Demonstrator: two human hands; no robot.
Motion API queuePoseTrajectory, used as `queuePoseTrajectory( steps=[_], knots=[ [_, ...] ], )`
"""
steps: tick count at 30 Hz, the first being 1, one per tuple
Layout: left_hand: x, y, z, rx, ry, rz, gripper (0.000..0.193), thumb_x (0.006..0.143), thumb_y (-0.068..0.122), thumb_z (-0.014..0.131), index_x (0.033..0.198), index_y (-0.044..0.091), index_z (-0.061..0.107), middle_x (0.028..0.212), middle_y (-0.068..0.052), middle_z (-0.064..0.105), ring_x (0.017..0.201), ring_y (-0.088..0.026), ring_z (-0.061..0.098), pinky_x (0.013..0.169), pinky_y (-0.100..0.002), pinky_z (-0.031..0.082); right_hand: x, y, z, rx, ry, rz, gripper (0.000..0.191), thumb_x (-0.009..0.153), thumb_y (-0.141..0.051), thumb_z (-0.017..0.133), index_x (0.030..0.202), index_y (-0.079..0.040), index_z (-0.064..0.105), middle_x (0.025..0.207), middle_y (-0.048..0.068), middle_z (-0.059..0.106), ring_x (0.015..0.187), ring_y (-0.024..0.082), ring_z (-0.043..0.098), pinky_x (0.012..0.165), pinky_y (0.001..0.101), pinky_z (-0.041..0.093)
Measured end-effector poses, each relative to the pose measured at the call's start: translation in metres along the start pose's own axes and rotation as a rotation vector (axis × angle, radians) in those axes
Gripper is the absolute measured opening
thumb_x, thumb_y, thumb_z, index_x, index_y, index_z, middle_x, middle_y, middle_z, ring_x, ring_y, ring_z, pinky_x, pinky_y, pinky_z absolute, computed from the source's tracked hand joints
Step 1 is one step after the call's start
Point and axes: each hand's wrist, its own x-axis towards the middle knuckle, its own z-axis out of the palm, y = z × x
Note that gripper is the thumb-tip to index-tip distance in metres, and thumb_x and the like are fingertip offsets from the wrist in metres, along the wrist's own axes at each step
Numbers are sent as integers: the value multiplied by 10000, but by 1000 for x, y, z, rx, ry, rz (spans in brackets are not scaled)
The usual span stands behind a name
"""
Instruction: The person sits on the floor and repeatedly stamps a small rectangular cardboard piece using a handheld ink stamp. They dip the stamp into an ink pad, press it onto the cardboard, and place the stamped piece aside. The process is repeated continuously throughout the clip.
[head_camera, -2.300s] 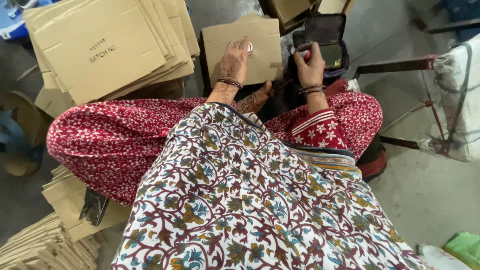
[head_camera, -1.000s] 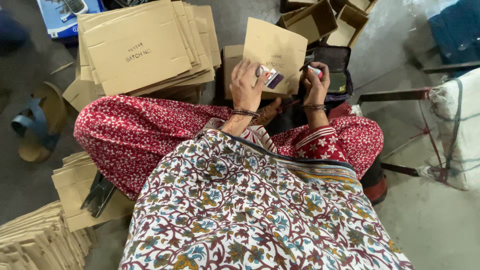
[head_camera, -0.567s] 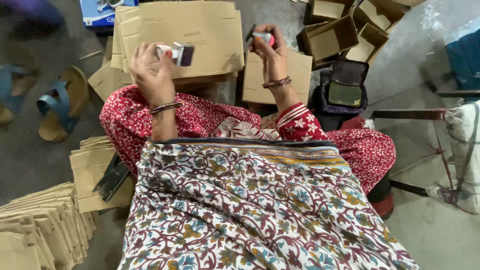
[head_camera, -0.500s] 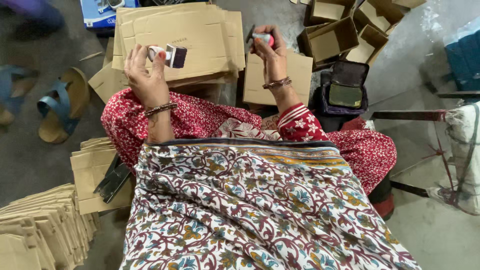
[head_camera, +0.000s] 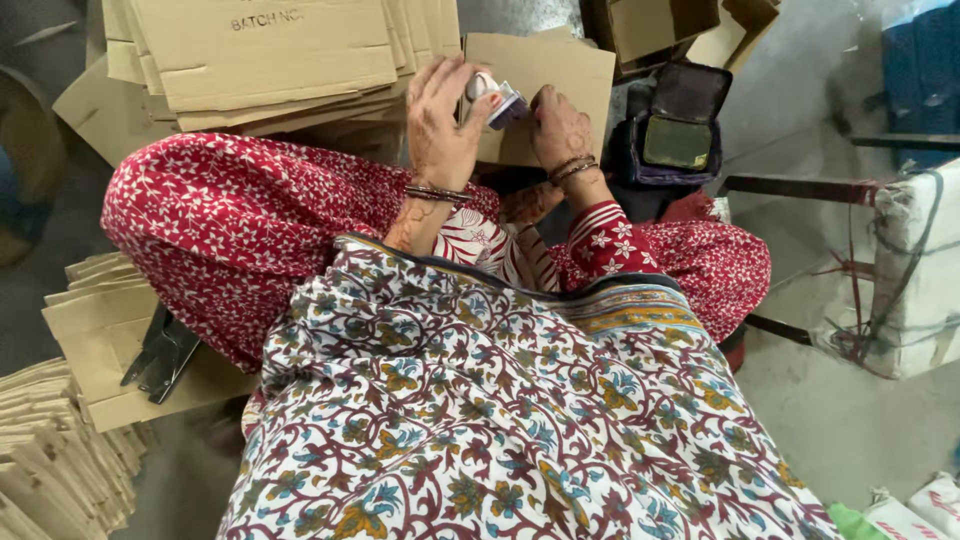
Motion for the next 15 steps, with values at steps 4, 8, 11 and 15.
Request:
queuePoseTrajectory(
  steps=[4, 8, 11, 15],
  knots=[
    [-6, -2, 2, 12, 0, 34, 397, 930, 294, 781, 1219, 32, 707, 1350, -169, 665, 1312, -386, 544, 1134, -458, 414, -2, -2, 24, -85, -111, 118, 270, 963, -128, 617, 1200, -63, 505, 1075, 188, 639, 953, 428, 647, 789, 534, 517],
    [-7, -3, 11, -16, -53, -7, 381, 957, 315, 744, 1221, 43, 706, 1225, -143, 719, 1193, -366, 607, 1074, -446, 457, -11, 3, 31, -73, -145, 143, 431, 931, -71, 589, 1345, -39, 471, 1146, 230, 613, 989, 448, 633, 810, 525, 521],
    [1, 1, 23, -48, -83, 18, 385, 991, 334, 714, 1250, 50, 676, 1160, -147, 735, 1071, -360, 650, 1012, -440, 484, -2, 2, 27, -77, -196, 143, 483, 932, -77, 578, 1394, -32, 446, 1185, 232, 607, 1028, 452, 627, 822, 549, 511],
    [16, -6, 41, -24, -144, -31, 359, 939, 347, 724, 1199, 102, 693, 1022, -138, 748, 951, -374, 668, 889, -448, 513, 16, -1, 10, -34, -138, 170, 356, 947, -161, 617, 1282, -83, 524, 1080, 220, 644, 973, 441, 636, 801, 545, 502]
  ],
)
